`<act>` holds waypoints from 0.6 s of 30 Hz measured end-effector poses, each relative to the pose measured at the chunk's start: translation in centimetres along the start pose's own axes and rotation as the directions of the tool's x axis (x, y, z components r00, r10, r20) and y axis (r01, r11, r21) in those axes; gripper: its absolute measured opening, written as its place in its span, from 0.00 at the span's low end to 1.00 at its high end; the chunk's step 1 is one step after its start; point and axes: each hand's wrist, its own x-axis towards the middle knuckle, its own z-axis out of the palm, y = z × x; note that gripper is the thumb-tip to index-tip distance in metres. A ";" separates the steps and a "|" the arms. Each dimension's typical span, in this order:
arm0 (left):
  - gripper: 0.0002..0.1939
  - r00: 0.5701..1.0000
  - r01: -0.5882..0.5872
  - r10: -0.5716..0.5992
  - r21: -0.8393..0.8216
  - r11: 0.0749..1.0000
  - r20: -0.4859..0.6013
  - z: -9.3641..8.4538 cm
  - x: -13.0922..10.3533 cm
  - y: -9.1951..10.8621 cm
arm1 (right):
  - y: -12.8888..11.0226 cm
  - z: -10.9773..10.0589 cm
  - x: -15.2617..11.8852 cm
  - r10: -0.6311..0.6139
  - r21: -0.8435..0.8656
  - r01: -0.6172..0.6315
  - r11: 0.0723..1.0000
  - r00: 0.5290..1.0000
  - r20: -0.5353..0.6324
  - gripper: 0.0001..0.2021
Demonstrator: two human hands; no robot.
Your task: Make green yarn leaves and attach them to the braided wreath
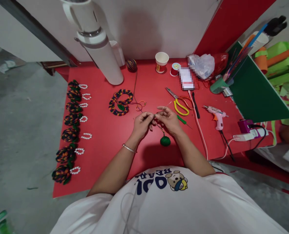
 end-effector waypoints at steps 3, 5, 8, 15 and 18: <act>0.25 1.000 -0.013 0.013 -0.026 1.000 -0.003 0.0 0.2 -0.1 | -0.3 -0.3 -0.1 0.056 0.022 -0.058 0.998 0.996 0.070 0.27; 0.25 1.000 -0.016 0.016 -0.031 0.999 0.009 -0.1 0.2 -0.2 | -0.4 -0.5 0.0 0.106 0.018 -0.110 0.994 0.986 0.131 0.28; 0.24 0.999 0.001 0.000 -0.027 1.000 0.048 -0.1 0.2 -0.5 | -0.5 -0.8 0.1 0.165 0.012 -0.170 0.985 0.970 0.181 0.26; 0.21 0.996 -0.015 0.008 0.080 0.997 0.086 -0.2 0.2 -0.6 | -0.2 -1.0 0.6 0.158 0.132 -0.167 0.977 0.985 0.075 0.23; 0.19 0.994 -0.012 -0.001 0.119 0.993 0.105 -0.2 0.1 -0.5 | -0.4 -0.9 0.5 0.176 0.122 -0.188 0.975 0.979 0.106 0.23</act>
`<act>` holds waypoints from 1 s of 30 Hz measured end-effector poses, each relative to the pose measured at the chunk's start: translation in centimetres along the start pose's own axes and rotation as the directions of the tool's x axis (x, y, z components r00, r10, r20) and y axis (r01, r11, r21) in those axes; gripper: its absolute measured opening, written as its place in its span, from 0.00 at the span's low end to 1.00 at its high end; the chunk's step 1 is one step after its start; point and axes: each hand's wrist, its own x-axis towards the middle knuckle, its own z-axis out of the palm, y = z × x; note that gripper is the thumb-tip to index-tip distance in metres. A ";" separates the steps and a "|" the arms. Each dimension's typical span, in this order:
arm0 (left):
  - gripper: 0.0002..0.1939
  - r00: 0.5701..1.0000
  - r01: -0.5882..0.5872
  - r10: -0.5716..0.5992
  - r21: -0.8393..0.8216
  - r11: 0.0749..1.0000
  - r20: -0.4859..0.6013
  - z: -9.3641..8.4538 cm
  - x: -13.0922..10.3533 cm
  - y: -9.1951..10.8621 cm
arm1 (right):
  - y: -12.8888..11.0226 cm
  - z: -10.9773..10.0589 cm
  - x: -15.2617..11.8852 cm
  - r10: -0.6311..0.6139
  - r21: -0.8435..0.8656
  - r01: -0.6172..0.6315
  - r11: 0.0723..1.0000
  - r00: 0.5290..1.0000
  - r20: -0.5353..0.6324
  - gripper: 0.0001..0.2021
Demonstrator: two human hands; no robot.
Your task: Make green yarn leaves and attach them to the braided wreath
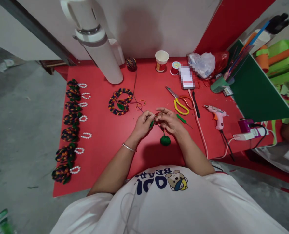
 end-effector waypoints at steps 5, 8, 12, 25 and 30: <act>0.20 1.000 0.024 -0.024 0.046 0.999 0.013 0.2 -0.2 0.5 | -0.6 0.4 -0.5 0.106 -0.051 -0.102 0.994 0.991 0.080 0.23; 0.22 0.997 0.073 -0.073 0.038 0.997 -0.001 0.3 -0.3 0.8 | -0.5 0.3 -0.6 0.076 -0.071 -0.071 0.995 0.994 0.073 0.25; 0.24 0.994 0.103 -0.102 0.017 0.995 -0.044 0.4 -0.3 0.9 | -0.1 0.2 -0.5 0.031 -0.129 -0.023 0.991 0.998 0.059 0.25; 0.30 0.996 0.085 -0.085 -0.223 0.971 0.007 -0.3 -0.3 0.9 | -0.4 -0.3 0.2 -0.081 0.130 0.091 0.987 0.994 -0.077 0.21; 0.28 0.996 0.075 -0.082 -0.218 0.973 -0.025 0.0 -0.2 0.7 | -0.5 -0.6 0.4 -0.099 0.176 0.127 0.976 0.982 -0.158 0.23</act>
